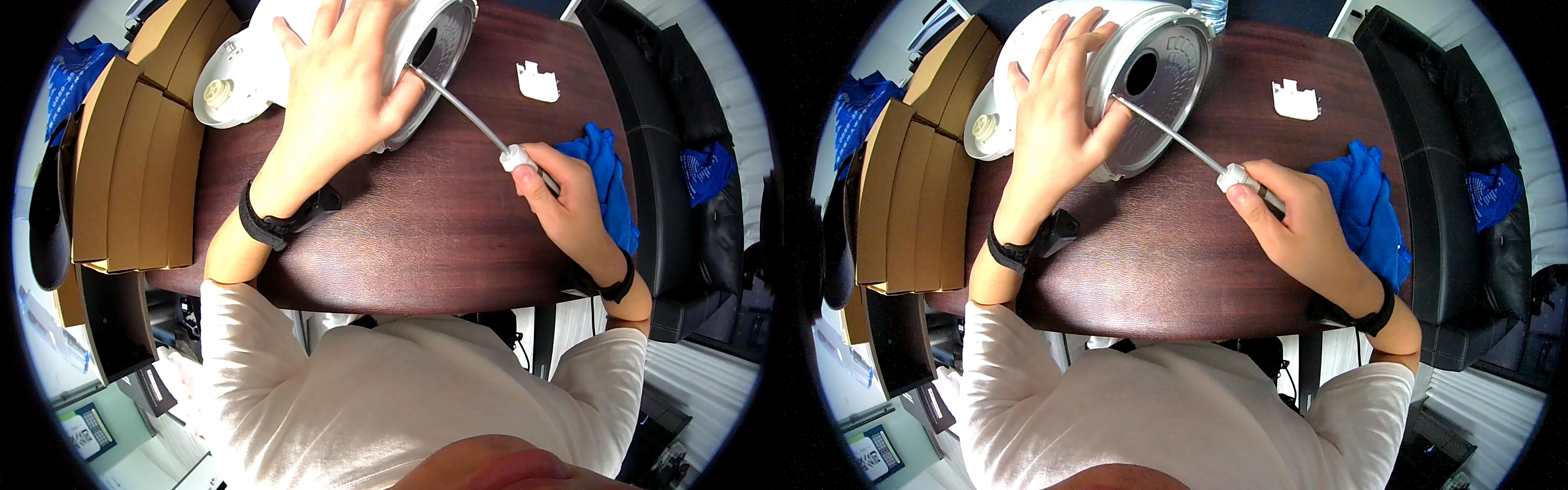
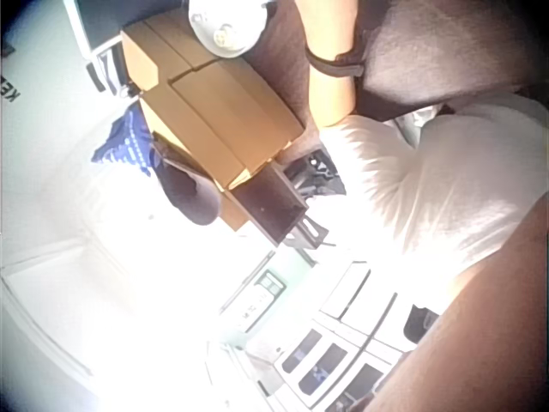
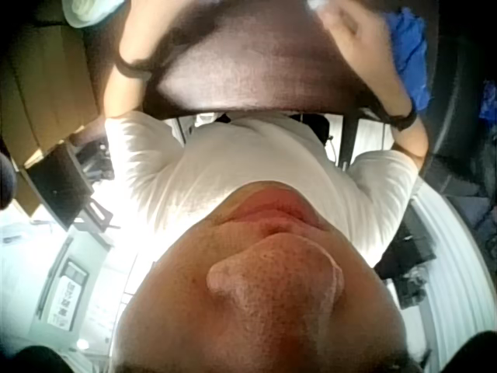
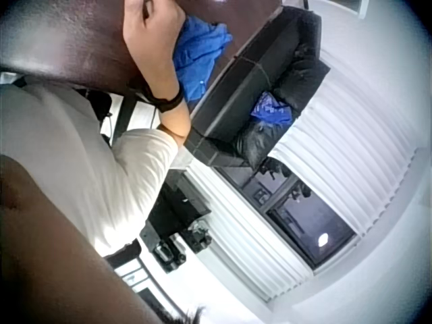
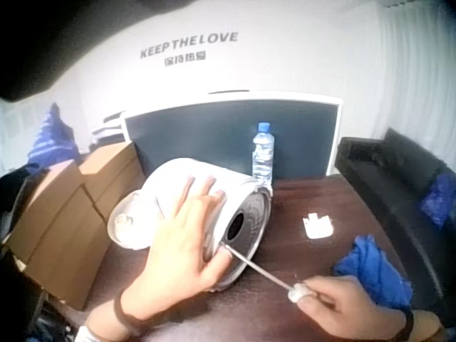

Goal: The person uses a screwdriver to remove screws from the circular base of a white appliance. After unscrewing several fasteners, the person uses a blue cloth to wipe the surface of the appliance base.

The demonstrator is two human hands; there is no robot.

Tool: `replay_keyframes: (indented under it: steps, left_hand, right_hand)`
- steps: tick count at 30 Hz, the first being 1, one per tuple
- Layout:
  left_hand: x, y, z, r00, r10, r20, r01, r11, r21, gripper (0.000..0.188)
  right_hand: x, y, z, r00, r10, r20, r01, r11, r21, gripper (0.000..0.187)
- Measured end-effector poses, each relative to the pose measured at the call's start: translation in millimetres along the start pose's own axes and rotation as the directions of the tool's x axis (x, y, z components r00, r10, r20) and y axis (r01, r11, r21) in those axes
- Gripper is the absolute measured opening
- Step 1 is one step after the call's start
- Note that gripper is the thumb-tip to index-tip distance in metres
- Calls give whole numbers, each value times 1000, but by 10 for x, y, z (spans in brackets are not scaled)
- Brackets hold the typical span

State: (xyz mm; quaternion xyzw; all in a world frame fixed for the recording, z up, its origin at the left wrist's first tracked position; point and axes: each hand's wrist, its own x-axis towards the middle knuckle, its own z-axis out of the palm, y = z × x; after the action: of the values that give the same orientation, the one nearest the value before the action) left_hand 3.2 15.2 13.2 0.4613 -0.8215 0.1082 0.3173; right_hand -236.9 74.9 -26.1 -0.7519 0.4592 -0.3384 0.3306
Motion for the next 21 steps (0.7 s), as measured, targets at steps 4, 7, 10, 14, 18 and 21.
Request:
replay_keyframes:
  steps: [4, 7, 10, 14, 18, 21]
  left_hand:
    - [0, 3, 1, 1000, 8, -18, -8, 1000, -16, 61]
    - [-7, 9, -3, 1000, 6, -20, -6, 1000, -17, 60]
    - [-14, 22, 20, 999, 21, -42, -20, 1000, 23, 60]
    - [-20, 2, 36, 999, 23, -35, -22, 999, 40, 60]
    - [-9, -5, 27, 1000, 6, -18, -6, 1000, 0, 60]
    - [-17, 22, 22, 999, 17, -29, -17, 1000, 15, 60]
  right_hand:
    - [13, -46, -33, 998, -59, -36, 56, 994, -95, 19]
    - [16, -23, -49, 995, -78, -61, 70, 990, -123, 19]
    - [22, -31, -54, 995, -75, -63, 67, 989, -128, 19]
    - [10, -33, -45, 995, -72, -70, 63, 990, -128, 19]
    - [-9, -31, -46, 996, -64, -64, 57, 992, -116, 19]
    - [4, -36, -37, 994, -85, -73, 75, 989, -128, 19]
